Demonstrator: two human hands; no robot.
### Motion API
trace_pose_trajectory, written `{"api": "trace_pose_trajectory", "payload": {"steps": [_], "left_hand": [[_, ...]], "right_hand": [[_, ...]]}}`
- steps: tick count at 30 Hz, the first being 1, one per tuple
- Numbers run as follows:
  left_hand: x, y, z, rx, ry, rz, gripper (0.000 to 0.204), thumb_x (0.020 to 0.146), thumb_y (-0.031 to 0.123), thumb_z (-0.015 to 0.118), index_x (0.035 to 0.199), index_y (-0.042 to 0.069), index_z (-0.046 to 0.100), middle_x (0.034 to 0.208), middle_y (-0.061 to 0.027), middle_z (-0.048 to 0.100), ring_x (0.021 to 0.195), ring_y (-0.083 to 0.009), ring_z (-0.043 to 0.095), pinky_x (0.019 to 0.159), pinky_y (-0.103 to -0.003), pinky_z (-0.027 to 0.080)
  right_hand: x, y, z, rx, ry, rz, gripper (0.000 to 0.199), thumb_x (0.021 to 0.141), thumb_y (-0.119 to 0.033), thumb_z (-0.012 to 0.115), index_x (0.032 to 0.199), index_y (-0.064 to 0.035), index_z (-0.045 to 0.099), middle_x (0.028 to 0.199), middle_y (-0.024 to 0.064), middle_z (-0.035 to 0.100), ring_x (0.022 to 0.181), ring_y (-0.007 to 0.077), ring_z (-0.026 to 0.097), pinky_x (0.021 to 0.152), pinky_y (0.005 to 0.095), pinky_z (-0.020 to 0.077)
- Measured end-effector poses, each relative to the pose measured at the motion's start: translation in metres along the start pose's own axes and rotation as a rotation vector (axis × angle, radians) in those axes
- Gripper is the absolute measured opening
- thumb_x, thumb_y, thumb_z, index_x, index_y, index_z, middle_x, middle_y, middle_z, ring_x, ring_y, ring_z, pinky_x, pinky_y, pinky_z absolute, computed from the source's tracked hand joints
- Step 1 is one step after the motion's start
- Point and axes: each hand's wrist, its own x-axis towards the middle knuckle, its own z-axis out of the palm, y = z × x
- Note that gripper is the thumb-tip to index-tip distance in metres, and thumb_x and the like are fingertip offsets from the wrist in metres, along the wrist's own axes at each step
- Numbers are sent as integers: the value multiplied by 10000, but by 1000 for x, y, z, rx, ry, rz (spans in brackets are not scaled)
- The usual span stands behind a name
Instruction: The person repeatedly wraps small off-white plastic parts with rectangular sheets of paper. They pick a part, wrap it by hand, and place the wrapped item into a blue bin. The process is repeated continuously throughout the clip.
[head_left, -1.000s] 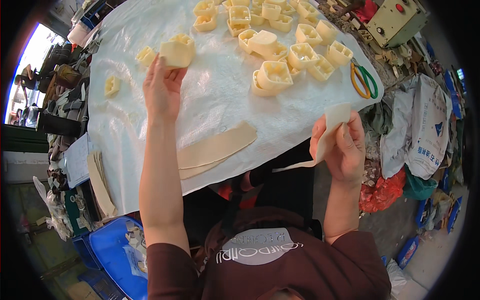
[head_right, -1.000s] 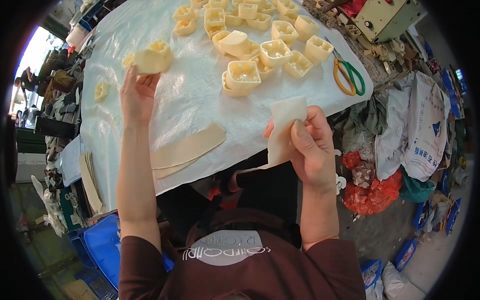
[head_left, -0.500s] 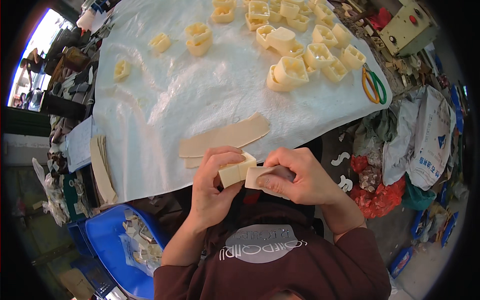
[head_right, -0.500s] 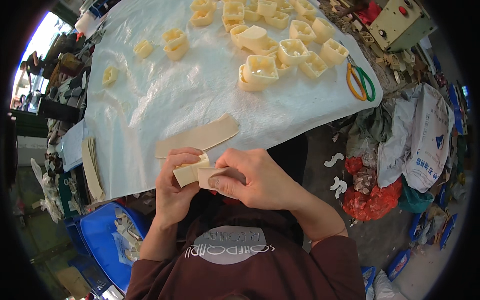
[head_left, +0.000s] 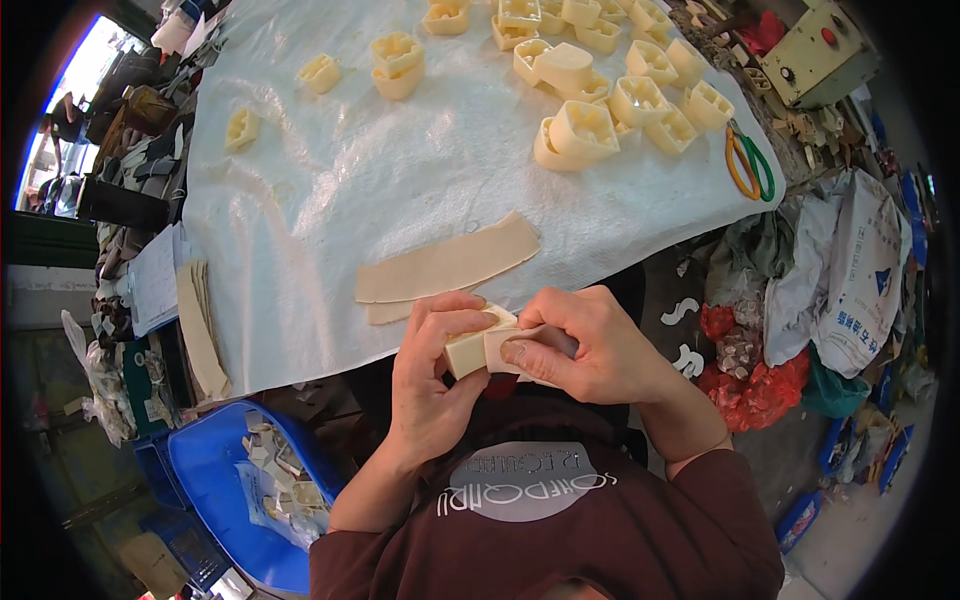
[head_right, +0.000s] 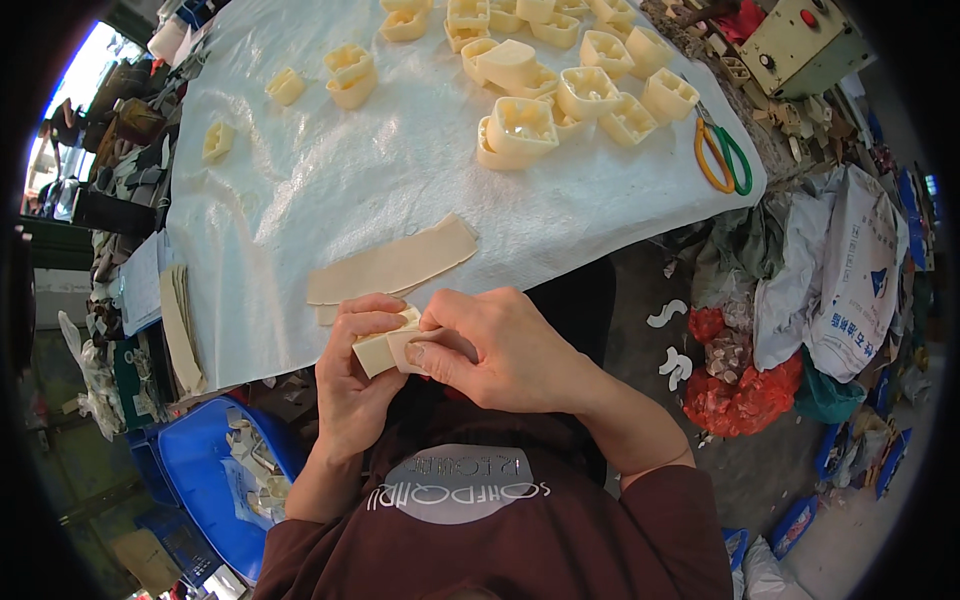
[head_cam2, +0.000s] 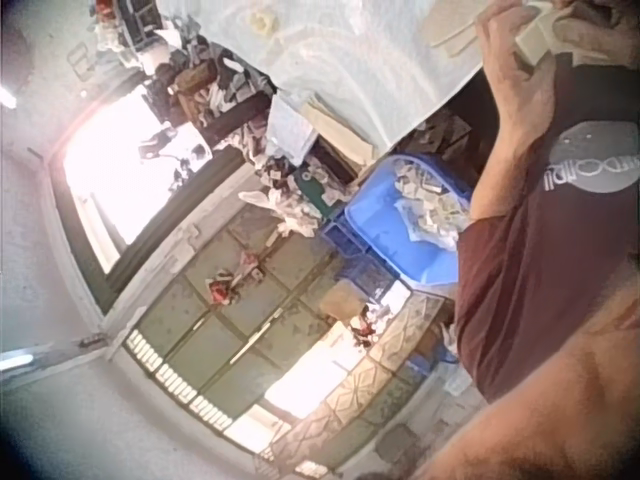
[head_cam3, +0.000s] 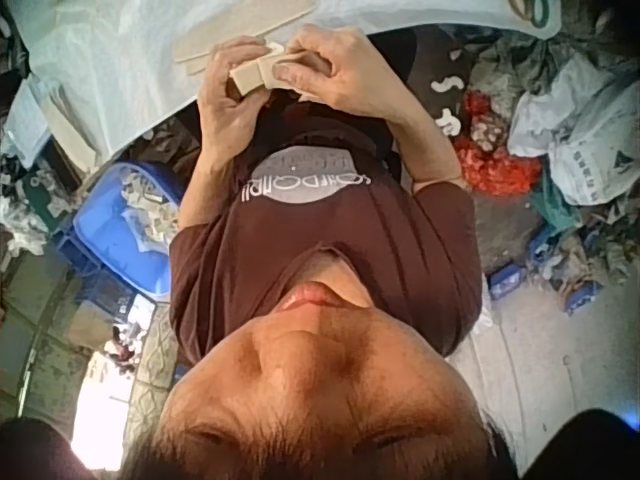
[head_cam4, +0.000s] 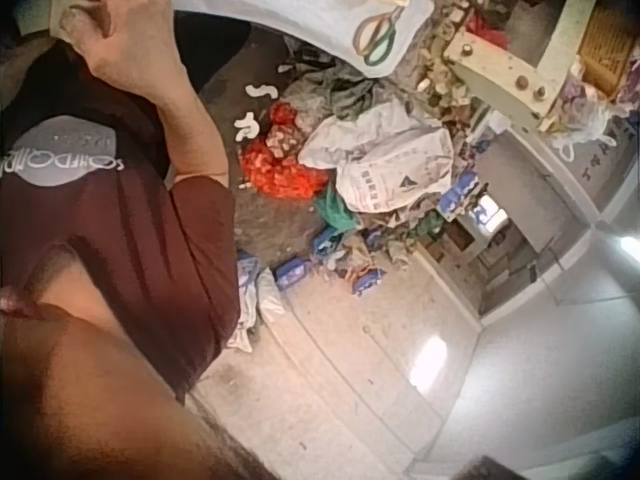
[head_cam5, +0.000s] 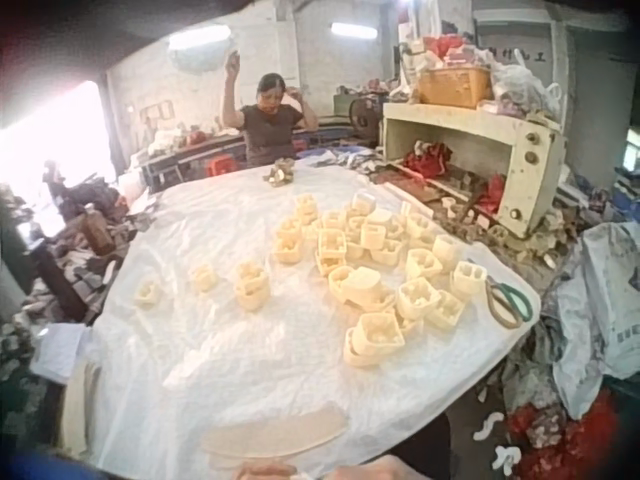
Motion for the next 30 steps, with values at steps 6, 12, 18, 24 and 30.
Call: {"api": "trace_pose_trajectory", "payload": {"steps": [6,12,18,24,30], "left_hand": [[0,2,2,69,6,46,451,640,-140,569,1046,54,536,1138,-120,441,1006,-200,508,788,-290,466],[1,4,3,57,42,148,359,684,-10,655,1023,59,558,1191,-160,421,1058,-233,453,846,-337,419],[4,0,3,21,188,127,269,708,-4,683,959,53,605,1241,-171,424,1057,-227,480,862,-330,426],[10,6,0,-249,147,54,270,676,-19,705,931,44,645,1220,-195,485,1087,-234,494,885,-332,429],[6,0,-1,-512,39,-1,272,649,-7,746,904,35,663,1224,-229,491,1114,-275,509,903,-357,434]], "right_hand": [[0,-1,-3,-56,-11,41,195,784,-152,654,762,-15,518,532,103,547,477,227,576,461,319,423],[-2,3,-7,-31,39,13,251,712,-156,729,785,-28,526,611,73,562,515,178,548,483,280,413],[-7,7,-2,-309,382,-343,362,657,-258,773,852,-31,570,927,157,534,901,242,522,734,378,423],[-38,6,42,-143,-115,-175,472,687,-362,752,954,-27,553,572,64,484,451,281,482,449,317,437],[-19,27,56,865,255,72,601,691,-228,783,1173,-48,472,989,29,554,892,130,552,700,279,456]]}}
